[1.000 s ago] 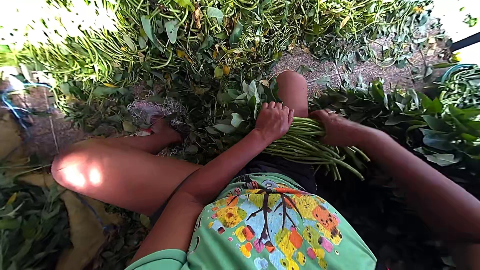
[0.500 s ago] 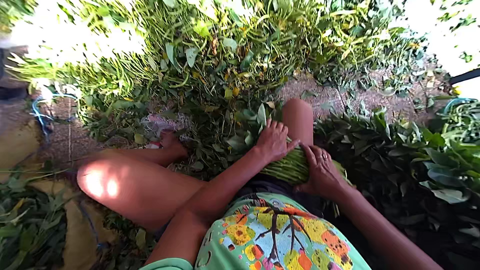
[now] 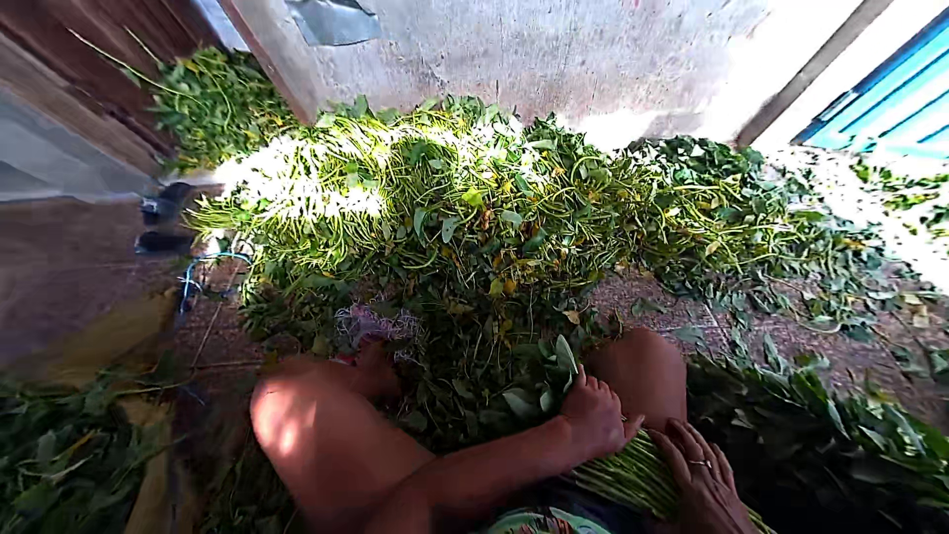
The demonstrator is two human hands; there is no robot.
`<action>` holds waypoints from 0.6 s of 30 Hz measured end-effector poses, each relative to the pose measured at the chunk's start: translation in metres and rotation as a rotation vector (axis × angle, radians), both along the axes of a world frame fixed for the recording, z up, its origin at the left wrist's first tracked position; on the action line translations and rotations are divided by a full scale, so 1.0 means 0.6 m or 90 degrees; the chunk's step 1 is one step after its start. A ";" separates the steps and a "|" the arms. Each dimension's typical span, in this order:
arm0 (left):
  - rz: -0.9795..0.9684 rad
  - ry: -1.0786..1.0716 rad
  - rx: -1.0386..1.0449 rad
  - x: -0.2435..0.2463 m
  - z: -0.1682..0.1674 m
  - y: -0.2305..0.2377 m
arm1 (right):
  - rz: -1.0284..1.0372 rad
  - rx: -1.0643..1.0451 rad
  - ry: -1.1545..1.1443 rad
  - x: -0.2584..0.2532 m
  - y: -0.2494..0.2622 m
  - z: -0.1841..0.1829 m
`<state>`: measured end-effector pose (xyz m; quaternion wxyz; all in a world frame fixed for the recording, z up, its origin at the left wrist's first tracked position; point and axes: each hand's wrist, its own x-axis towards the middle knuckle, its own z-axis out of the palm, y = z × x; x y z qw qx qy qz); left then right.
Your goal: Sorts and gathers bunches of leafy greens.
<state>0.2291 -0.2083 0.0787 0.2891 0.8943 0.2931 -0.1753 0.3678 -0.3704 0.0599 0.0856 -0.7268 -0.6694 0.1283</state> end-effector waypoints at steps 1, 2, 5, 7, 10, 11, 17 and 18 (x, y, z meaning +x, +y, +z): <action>0.000 -0.005 0.003 0.001 0.000 0.000 | 0.005 -0.006 0.005 0.003 0.002 -0.004; 0.000 -0.015 0.006 0.000 0.000 -0.002 | -0.008 -0.022 0.011 -0.001 -0.001 -0.004; -0.007 -0.031 0.003 -0.012 0.015 -0.020 | -0.067 -0.060 0.026 -0.036 -0.019 0.012; -0.019 -0.037 0.032 -0.016 0.036 -0.041 | -0.108 -0.087 0.047 -0.060 -0.031 0.032; -0.048 0.003 0.031 -0.004 0.058 -0.042 | -0.137 -0.012 0.045 -0.064 -0.044 0.014; -0.055 0.011 -0.001 0.005 0.047 -0.025 | -0.147 -0.003 0.054 -0.060 -0.042 0.002; -0.069 -0.134 -0.138 0.011 -0.031 0.112 | -0.168 -0.165 0.037 -0.038 0.009 0.030; -0.050 -0.161 -0.105 -0.008 -0.017 0.131 | -0.171 -0.192 0.037 -0.037 0.010 0.041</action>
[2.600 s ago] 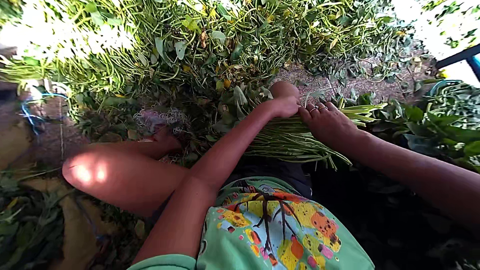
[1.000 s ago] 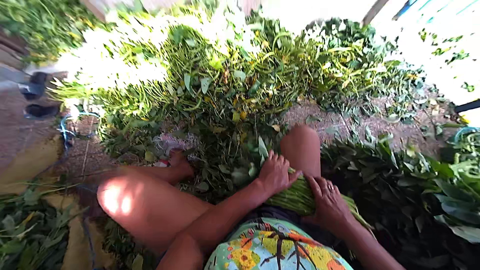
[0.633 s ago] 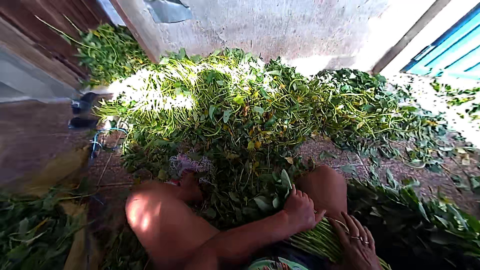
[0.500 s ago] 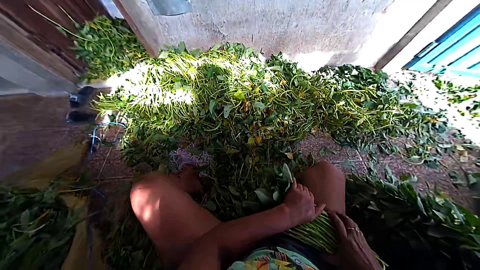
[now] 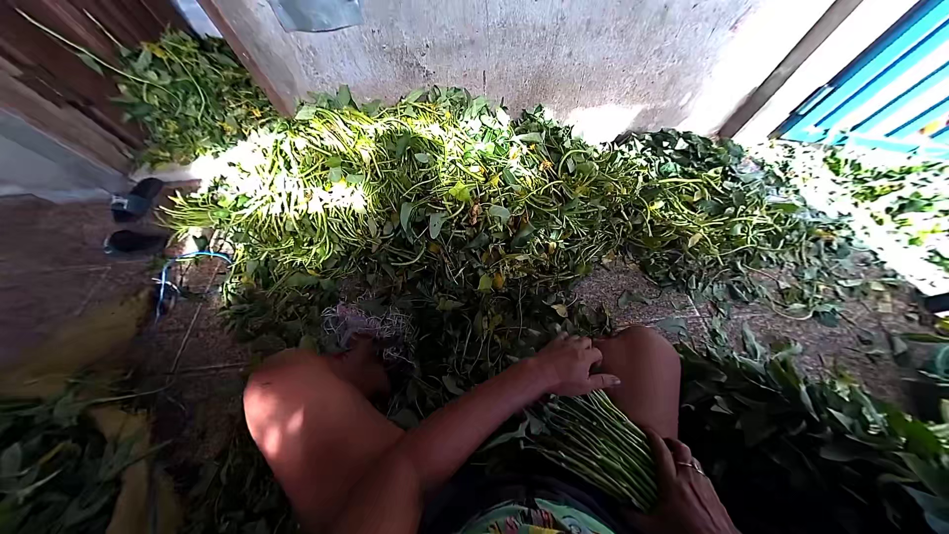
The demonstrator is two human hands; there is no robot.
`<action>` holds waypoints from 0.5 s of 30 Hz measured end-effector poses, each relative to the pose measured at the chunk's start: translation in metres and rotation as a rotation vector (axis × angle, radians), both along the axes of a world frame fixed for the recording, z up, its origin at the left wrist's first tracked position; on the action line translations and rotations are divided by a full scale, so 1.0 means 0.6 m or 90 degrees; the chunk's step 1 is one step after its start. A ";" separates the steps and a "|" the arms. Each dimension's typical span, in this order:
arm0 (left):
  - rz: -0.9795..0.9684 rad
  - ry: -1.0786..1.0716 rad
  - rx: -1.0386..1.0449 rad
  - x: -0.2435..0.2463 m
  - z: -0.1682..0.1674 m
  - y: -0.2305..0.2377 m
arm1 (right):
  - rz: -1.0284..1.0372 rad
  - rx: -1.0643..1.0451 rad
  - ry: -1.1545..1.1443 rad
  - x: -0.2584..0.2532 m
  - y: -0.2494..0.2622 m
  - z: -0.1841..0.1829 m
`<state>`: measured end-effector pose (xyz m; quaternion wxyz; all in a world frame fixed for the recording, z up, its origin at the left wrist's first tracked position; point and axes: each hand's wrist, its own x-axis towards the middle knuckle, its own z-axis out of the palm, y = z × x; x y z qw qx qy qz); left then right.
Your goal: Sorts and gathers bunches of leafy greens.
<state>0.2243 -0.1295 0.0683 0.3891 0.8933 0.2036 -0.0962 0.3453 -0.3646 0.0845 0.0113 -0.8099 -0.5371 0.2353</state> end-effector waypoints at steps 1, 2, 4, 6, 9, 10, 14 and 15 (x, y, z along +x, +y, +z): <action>0.029 -0.009 0.027 -0.026 0.018 0.023 | 0.001 -0.019 0.004 0.000 -0.005 0.012; 0.067 -0.009 0.042 -0.059 0.041 0.050 | 0.010 -0.041 0.005 0.002 -0.013 0.027; 0.171 0.014 0.061 -0.140 0.090 0.109 | 0.043 -0.124 0.007 0.016 -0.017 0.060; 0.288 0.048 0.078 -0.226 0.141 0.163 | 0.090 -0.207 0.029 0.040 0.015 0.098; 0.447 0.048 0.104 -0.326 0.202 0.204 | 0.168 -0.078 0.091 0.061 0.120 0.138; 0.491 0.026 0.110 -0.350 0.217 0.209 | 0.189 -0.028 0.108 0.058 0.174 0.144; 0.591 -0.089 0.095 -0.403 0.218 0.200 | 0.258 0.092 0.211 -0.001 0.430 0.145; 0.591 -0.067 0.085 -0.411 0.209 0.196 | 0.279 0.125 0.224 -0.027 0.497 0.143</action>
